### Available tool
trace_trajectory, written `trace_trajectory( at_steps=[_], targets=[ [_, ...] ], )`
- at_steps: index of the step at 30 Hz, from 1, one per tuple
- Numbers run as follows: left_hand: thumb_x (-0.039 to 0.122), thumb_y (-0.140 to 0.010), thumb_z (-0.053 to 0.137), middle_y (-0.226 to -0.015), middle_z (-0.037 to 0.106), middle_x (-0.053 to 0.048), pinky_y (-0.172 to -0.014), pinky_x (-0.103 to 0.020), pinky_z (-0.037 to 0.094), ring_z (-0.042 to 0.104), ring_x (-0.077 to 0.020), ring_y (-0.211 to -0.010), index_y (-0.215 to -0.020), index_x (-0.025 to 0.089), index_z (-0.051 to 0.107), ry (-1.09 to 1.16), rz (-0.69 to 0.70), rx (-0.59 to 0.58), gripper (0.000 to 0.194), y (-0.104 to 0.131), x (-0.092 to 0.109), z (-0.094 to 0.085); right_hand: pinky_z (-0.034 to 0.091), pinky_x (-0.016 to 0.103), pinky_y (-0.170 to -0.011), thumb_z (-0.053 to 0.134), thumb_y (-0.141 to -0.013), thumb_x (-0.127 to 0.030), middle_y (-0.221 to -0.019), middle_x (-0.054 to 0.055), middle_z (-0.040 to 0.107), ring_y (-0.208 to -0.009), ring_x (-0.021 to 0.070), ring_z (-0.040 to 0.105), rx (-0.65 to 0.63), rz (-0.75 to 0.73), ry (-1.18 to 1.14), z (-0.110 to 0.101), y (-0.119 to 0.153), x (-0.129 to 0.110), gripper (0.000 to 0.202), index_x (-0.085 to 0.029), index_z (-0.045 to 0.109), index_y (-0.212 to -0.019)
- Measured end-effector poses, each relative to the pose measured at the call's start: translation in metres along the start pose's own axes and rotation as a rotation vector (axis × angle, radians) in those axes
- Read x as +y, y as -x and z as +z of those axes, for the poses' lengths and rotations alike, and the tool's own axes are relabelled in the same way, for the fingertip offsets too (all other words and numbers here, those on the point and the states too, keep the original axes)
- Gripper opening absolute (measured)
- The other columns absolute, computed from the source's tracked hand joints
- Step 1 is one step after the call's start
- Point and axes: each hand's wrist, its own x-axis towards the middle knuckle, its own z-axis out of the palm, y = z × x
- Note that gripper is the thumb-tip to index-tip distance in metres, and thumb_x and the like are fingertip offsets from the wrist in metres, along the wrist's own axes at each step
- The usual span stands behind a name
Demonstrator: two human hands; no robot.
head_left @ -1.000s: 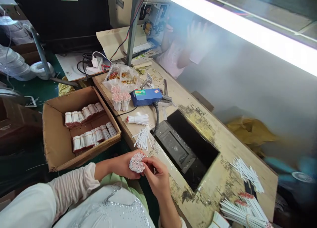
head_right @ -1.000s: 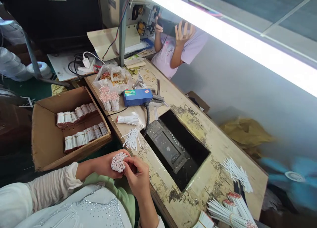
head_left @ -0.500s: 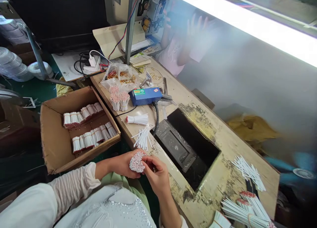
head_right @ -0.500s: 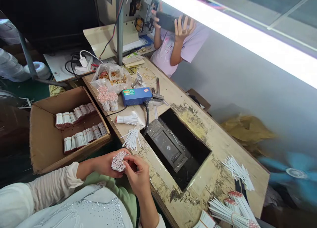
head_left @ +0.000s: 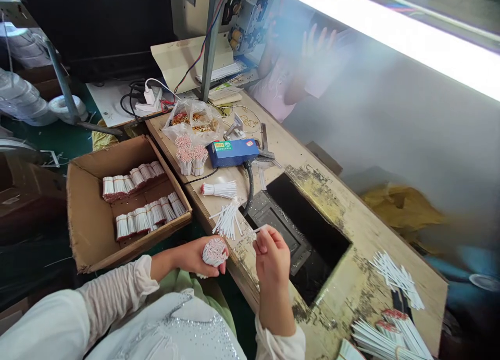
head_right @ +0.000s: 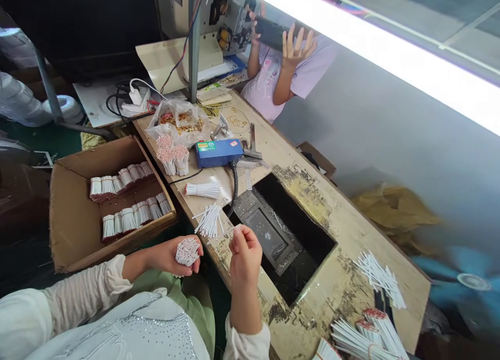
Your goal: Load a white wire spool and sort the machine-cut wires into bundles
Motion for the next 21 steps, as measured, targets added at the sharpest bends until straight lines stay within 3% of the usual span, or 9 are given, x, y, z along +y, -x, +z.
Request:
trace_trajectory(
  at_steps=[4,8,11,14,16,21],
  targets=[
    [0.023,-0.065,0.081,-0.080,0.067,-0.003,-0.061,-0.022,0.044,0.057,-0.0102,-0.066,-0.095,0.017,0.050,-0.010,0.023,0.001,0.044,0.002,-0.001,-0.002,0.021,0.020,-0.042,0.077,-0.063,-0.045,-0.050,-0.011,0.032,-0.044,0.0054,0.025,-0.039,0.187,0.082,0.007,-0.041,0.018,0.036,-0.018,0.057,-0.075],
    [0.024,-0.066,0.080,-0.079,0.066,-0.003,-0.062,-0.022,0.045,0.057,-0.0108,-0.067,-0.094,0.017,0.049,-0.045,0.027,-0.001,0.042,0.003,0.001,-0.002,0.023,0.020,-0.042,0.079,-0.057,-0.042,-0.053,-0.009,0.042,-0.046,0.0067,0.032,-0.083,0.196,0.188,0.018,-0.055,0.033,0.042,-0.015,0.063,-0.085],
    [0.020,-0.068,0.076,-0.080,0.066,-0.003,-0.065,-0.024,0.047,0.059,-0.0129,-0.070,-0.096,0.017,0.049,-0.106,0.051,0.018,0.039,0.004,0.003,-0.002,0.032,0.021,-0.047,0.076,-0.065,-0.042,-0.063,-0.005,0.051,-0.053,0.0094,0.042,-0.200,0.050,0.337,0.021,-0.043,0.019,0.041,-0.016,0.065,-0.094],
    [0.014,-0.068,0.072,-0.084,0.066,-0.004,-0.070,-0.027,0.047,0.061,-0.0164,-0.076,-0.098,0.016,0.052,-0.321,0.100,0.123,0.037,0.004,0.004,-0.001,0.040,0.025,-0.057,0.067,-0.078,-0.039,-0.072,0.001,0.059,-0.063,0.0125,0.050,-0.454,-0.092,0.530,0.022,-0.017,-0.012,0.023,-0.017,0.065,-0.083],
    [0.012,-0.067,0.069,-0.085,0.065,-0.002,-0.068,-0.025,0.045,0.059,-0.0164,-0.076,-0.097,0.016,0.054,-0.502,0.100,0.221,0.034,0.003,0.004,0.001,0.038,0.025,-0.056,0.063,-0.082,-0.033,-0.070,0.001,0.059,-0.062,0.0129,0.049,-0.583,-0.187,0.691,0.023,0.000,-0.033,0.016,-0.018,0.066,-0.077],
    [0.013,-0.072,0.061,-0.082,0.064,0.000,-0.059,-0.023,0.038,0.056,-0.0147,-0.069,-0.097,0.018,0.055,-0.728,0.031,0.303,0.027,0.000,0.001,0.005,0.035,0.025,-0.055,0.061,-0.082,-0.021,-0.069,0.001,0.059,-0.063,0.0140,0.051,-0.643,-0.373,1.018,0.028,0.021,-0.052,0.009,-0.021,0.068,-0.076]
  ],
)
